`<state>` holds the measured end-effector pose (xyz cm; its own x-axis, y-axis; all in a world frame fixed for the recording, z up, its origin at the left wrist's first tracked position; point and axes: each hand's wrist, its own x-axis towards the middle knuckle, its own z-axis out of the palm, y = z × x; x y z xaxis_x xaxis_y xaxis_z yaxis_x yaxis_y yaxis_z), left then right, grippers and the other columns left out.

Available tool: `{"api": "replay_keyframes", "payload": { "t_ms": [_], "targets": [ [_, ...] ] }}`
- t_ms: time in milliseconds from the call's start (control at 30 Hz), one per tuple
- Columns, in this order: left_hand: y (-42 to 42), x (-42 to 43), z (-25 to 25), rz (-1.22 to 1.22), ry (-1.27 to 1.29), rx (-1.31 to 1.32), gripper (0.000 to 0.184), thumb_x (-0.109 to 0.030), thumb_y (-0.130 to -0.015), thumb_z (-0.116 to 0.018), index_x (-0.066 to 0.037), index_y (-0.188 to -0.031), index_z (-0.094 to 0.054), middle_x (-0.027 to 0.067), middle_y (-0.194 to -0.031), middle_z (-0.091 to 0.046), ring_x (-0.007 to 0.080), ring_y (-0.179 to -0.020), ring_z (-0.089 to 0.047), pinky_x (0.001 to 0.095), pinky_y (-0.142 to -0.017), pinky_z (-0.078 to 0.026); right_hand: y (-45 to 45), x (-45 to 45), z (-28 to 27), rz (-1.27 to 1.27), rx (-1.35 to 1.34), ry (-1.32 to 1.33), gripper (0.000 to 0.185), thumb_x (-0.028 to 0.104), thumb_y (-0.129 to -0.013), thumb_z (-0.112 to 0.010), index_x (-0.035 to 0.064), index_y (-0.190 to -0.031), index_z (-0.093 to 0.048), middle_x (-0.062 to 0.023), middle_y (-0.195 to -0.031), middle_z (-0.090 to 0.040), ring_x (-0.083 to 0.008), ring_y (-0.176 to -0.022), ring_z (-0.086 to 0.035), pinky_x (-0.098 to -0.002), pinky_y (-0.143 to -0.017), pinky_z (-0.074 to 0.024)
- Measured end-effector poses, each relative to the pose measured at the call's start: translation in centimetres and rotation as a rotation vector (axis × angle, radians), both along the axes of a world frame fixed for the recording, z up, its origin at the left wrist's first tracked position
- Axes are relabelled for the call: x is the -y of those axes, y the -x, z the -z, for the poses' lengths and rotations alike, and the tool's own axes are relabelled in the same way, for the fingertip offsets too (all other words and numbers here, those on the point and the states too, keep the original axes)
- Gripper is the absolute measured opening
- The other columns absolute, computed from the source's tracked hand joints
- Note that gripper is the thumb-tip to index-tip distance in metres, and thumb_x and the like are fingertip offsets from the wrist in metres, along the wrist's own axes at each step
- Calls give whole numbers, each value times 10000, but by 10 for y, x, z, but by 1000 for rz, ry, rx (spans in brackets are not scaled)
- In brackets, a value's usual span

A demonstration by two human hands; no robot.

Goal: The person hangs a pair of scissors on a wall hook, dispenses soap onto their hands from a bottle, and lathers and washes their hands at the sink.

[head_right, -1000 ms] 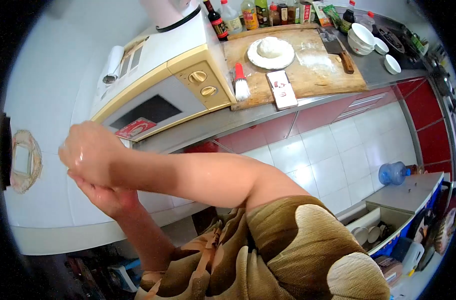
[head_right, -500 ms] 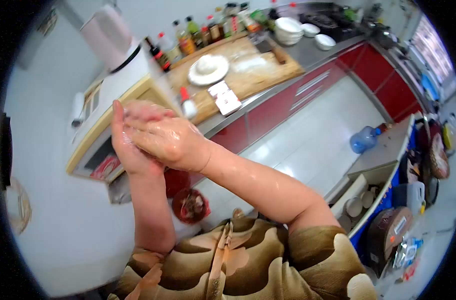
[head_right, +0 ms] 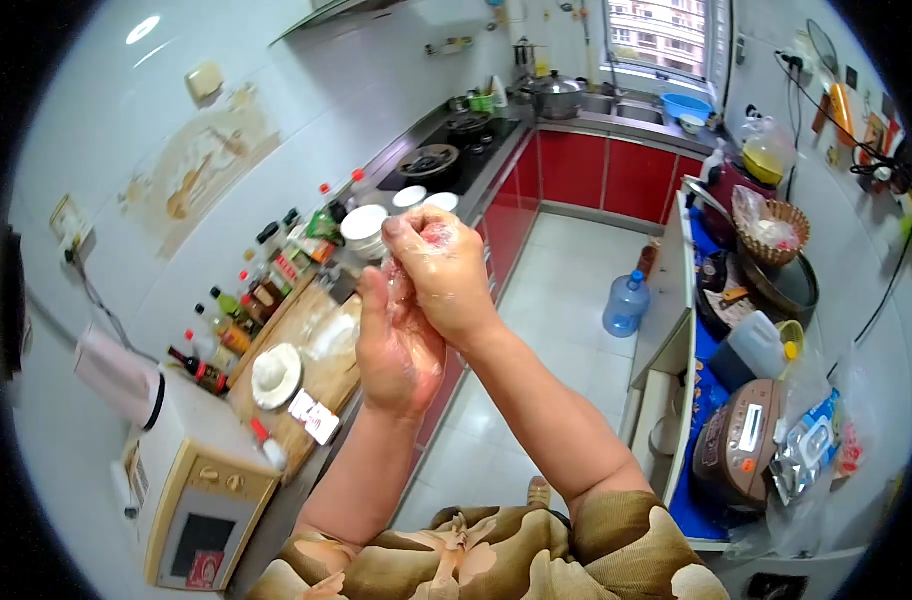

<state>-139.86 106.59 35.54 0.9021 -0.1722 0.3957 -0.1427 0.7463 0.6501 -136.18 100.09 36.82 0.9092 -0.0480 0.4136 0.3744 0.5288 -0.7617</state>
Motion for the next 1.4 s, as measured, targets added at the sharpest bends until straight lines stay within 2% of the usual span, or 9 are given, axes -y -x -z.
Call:
{"api": "replay_keyframes", "payload": {
  "t_ms": [200, 533, 733, 800, 900, 1000, 1167, 1233, 1400],
  "targets": [
    [-59, 66, 2, -15, 21, -45, 665, -393, -855, -597, -37, -1342, -316, 74, -1297, -428, 170, -1220, -398, 331, -1031, -321, -70, 57, -3, 1044, 714, 793, 108, 46, -848, -575, 39, -942, -628, -5, -766, -616, -76, -707, -566, -267, -579, -447],
    [-213, 68, 16, 633, 144, 71, 329, -411, -804, -620, -94, -826, -535, 30, -730, -485, 220, -756, -521, 491, -752, -500, -116, 61, 20, -256, -57, -469, 370, 26, -910, -388, -42, -1272, -422, -156, -1193, -534, -244, -1116, -524, -326, -987, -400],
    [-260, 75, 31, 607, 208, -1, 509, -545, -747, -646, -61, -886, -573, 125, -824, -591, 272, -834, -603, 415, -709, -521, -188, 60, 19, 415, 435, 635, 375, -7, -890, -447, -25, -1265, -461, -151, -1103, -591, -200, -1119, -521, -302, -953, -404],
    [-267, 76, 25, 671, 240, 67, 593, -584, -716, -656, -52, -964, -572, 138, -866, -594, 273, -850, -605, 406, -727, -522, -202, 68, 14, 187, 326, 690, 501, 75, -911, -408, 1, -1386, -266, -166, -1238, -477, -258, -1125, -511, -348, -977, -408],
    [-272, 82, 16, 938, 359, -70, 713, -592, -764, -599, -42, -1191, -449, 154, -1015, -570, 269, -942, -587, 399, -808, -500, -214, 66, 22, -361, 251, -543, 433, 118, -938, -431, -17, -1339, -338, -193, -1187, -517, -234, -1006, -559, -328, -886, -452],
    [-296, 99, 24, 819, 280, -154, 607, -557, -824, -543, -55, -1151, -450, 133, -1005, -573, 243, -913, -581, 375, -812, -488, -234, 81, 25, 178, 197, 408, 524, 115, -901, -410, 26, -1395, -259, -156, -1175, -497, -193, -868, -599, -315, -811, -499],
    [-327, 136, 46, 438, 17, -319, 429, -504, -892, -473, -82, -933, -537, 87, -890, -596, 200, -797, -584, 338, -762, -483, -284, 130, 43, 758, 435, 619, 299, 116, -896, -478, 6, -1161, -562, -97, -907, -621, -126, -700, -587, -257, -638, -498],
    [-328, 147, 28, 42, -12, -257, 381, -448, -914, -476, -80, -995, -528, 49, -901, -585, 149, -816, -579, 314, -763, -479, -297, 144, 38, 1180, 508, 1183, 178, 63, -866, -508, 2, -992, -618, -50, -833, -617, -119, -750, -590, -246, -692, -480],
    [-379, 182, 13, 313, 65, -91, 425, -455, -884, -530, -42, -985, -523, 71, -1004, -576, 157, -979, -542, 278, -897, -425, -334, 200, 32, 42, 15, -16, 217, 59, -770, -611, 26, -980, -570, -68, -894, -591, -165, -856, -568, -297, -788, -474]
  ]
}}
